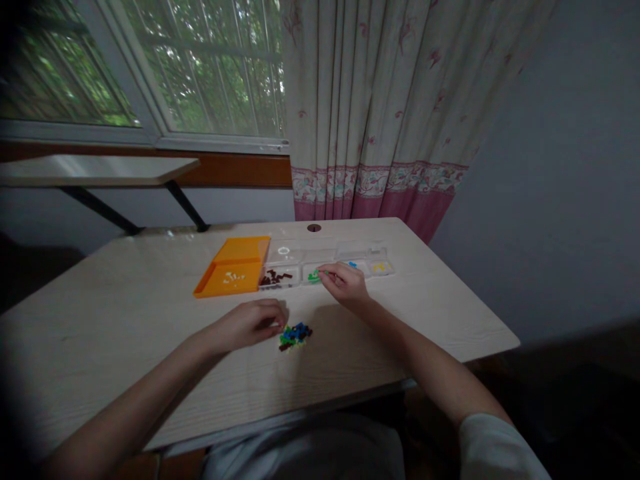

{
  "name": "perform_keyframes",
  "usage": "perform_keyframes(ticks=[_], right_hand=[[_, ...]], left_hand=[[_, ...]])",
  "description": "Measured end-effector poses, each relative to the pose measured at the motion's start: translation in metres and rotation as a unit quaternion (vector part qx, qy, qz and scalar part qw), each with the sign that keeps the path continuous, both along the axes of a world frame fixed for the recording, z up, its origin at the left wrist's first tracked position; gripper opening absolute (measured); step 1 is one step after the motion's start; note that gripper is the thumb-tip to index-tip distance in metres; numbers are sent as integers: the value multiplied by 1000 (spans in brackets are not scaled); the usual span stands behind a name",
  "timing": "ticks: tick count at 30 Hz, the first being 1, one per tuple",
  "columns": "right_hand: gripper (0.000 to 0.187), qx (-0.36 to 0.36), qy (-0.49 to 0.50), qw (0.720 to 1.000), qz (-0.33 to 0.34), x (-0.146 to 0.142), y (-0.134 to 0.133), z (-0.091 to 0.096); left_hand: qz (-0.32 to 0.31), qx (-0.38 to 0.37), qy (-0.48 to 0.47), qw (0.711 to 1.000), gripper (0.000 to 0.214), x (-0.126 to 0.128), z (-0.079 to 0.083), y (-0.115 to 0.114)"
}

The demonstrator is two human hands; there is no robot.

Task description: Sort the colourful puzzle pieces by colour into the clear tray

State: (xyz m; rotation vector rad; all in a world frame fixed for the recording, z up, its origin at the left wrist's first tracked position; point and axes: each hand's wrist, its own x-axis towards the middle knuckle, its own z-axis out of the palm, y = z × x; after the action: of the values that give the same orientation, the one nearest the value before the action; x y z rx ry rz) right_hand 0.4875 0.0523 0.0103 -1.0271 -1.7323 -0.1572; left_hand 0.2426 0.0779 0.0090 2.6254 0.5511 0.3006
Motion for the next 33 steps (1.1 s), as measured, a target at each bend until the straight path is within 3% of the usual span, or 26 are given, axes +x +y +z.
perform_keyframes(ticks=[7,14,19,28,33], right_hand=[[16,-20,-30,999,-32,9,10,-7],[22,-162,-60,978,-118,19,26,-23],[23,-222,-93,959,-147,22,31,-24],[26,-213,-89,969,-83,11,22,-22],[21,-201,-141,969,22,-13,6,-24]], left_hand=[[40,-16,-21,999,10,1,4,0],[59,-42,-99,992,12,3,1,6],[76,-48,-138,986,12,5,-1,7],[109,-74,-184,974,14,10,-4,3],[154,-108,-218,958,17,14,-4,2]])
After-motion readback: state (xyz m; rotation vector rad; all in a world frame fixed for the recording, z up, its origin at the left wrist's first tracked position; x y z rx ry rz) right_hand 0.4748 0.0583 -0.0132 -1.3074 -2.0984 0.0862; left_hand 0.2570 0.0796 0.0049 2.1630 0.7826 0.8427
